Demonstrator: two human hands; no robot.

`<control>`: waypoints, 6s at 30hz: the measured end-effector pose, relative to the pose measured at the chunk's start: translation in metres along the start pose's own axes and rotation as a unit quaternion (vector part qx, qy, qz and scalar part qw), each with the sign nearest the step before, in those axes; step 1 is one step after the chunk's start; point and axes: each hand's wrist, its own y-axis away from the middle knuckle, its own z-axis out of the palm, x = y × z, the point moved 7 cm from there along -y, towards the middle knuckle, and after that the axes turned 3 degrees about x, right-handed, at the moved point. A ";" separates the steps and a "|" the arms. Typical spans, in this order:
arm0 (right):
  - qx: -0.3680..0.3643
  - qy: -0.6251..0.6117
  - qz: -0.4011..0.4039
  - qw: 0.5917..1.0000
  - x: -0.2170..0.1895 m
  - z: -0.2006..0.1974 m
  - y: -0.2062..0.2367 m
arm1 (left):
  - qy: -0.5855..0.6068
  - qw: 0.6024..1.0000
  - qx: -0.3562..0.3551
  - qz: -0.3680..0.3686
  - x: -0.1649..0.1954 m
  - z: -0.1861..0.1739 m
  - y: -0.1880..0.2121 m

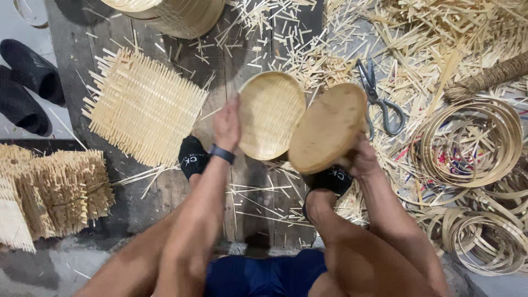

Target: The person repeatedly places a circular bamboo frame onto a flat woven bamboo mat, then uses shears to trim the excess mat material flush with the frame. The person flips the piece to check the cut and stacks the finished circles.

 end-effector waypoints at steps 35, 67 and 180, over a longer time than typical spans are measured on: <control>0.046 0.009 -0.058 0.997 -0.010 -0.046 0.007 | -0.282 0.697 0.052 0.657 0.107 -0.037 -0.005; -0.068 -0.019 0.006 0.997 0.004 0.074 -0.038 | 0.463 0.866 -0.048 -0.180 -0.001 0.055 0.027; 0.405 0.608 -0.074 0.679 -0.214 -0.163 0.219 | 0.218 0.963 0.039 0.153 0.046 -0.111 0.051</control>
